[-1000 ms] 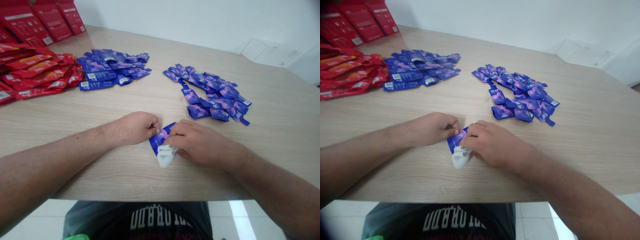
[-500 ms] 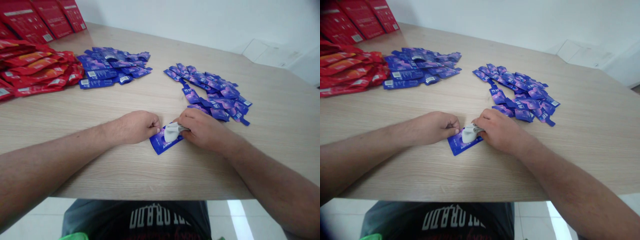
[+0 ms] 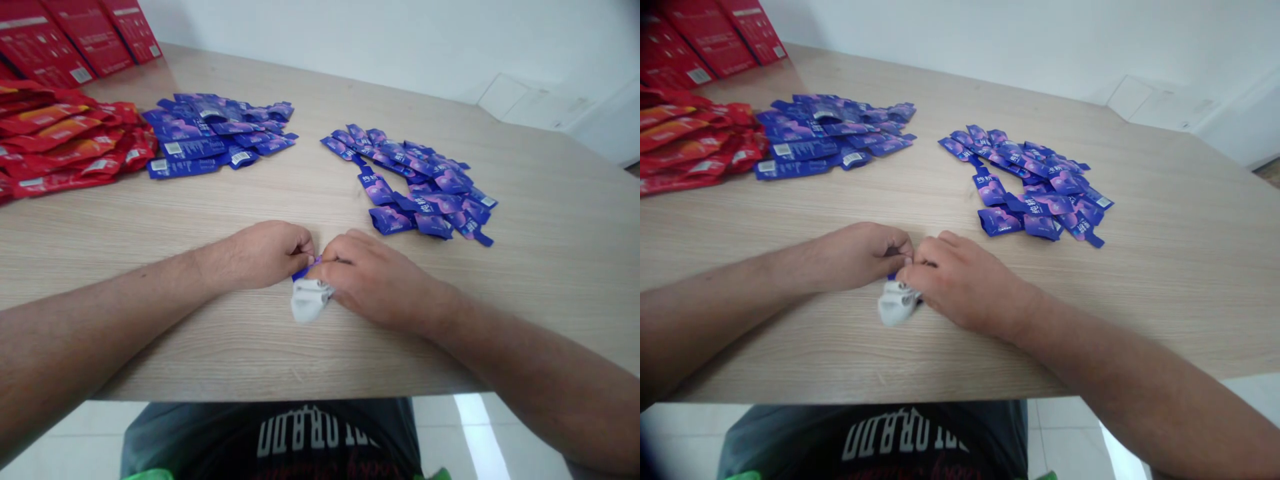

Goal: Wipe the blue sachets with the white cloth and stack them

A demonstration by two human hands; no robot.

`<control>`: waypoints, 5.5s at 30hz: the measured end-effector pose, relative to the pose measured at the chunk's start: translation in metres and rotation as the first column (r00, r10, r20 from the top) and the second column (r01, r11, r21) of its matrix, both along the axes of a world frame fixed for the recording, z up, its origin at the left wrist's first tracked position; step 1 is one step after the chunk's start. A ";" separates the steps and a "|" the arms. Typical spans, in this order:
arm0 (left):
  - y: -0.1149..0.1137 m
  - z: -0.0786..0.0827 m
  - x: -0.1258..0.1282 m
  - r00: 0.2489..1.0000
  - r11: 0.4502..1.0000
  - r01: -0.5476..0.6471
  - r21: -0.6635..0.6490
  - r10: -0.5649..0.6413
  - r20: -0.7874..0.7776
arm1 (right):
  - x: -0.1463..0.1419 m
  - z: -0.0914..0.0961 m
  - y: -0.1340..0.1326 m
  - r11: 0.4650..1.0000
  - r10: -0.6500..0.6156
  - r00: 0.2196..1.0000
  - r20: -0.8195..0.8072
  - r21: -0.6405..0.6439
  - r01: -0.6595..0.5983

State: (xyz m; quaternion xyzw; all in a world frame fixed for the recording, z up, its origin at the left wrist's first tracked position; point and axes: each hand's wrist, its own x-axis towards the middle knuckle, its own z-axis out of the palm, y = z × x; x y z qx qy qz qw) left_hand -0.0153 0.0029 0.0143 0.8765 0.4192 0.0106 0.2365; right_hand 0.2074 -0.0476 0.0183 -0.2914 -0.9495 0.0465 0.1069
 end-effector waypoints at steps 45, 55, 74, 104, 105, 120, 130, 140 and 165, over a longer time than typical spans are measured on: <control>-0.001 0.002 0.000 0.999 0.999 0.028 -0.023 -0.027 0.025 | 0.011 0.003 0.004 0.992 0.058 0.997 0.045 -0.114 -0.053; -0.001 0.001 0.000 1.000 1.000 0.016 -0.003 -0.016 0.010 | 0.012 0.002 0.008 0.992 0.026 1.000 0.010 -0.127 -0.025; -0.001 0.001 0.001 1.000 1.000 -0.007 0.019 0.008 -0.020 | 0.009 -0.001 0.009 0.990 -0.143 0.989 -0.029 -0.013 0.142; 0.000 0.001 0.000 0.999 0.999 -0.031 0.016 0.032 -0.018 | -0.011 0.000 -0.005 0.986 -0.132 0.991 -0.008 0.099 0.132; 0.000 0.002 0.000 0.999 0.999 -0.036 0.014 0.036 -0.018 | -0.012 0.000 -0.006 0.988 -0.110 0.994 -0.015 0.105 0.111; 0.001 0.001 -0.001 0.999 0.999 0.023 -0.028 -0.022 0.033 | 0.007 0.005 0.003 0.986 0.120 0.992 0.039 -0.119 -0.114; -0.002 0.003 0.000 1.000 1.000 -0.004 0.006 0.004 0.014 | 0.006 -0.002 0.009 0.994 -0.024 0.999 -0.034 -0.106 0.020; 0.000 0.015 -0.012 0.990 0.886 -0.138 0.442 0.127 0.056 | 0.044 0.020 0.021 0.928 -0.264 0.890 -0.371 0.156 0.340; -0.008 0.001 -0.006 0.987 0.961 0.049 0.271 -0.005 -0.160 | 0.039 0.004 0.025 0.992 -0.087 0.993 -0.081 -0.094 0.079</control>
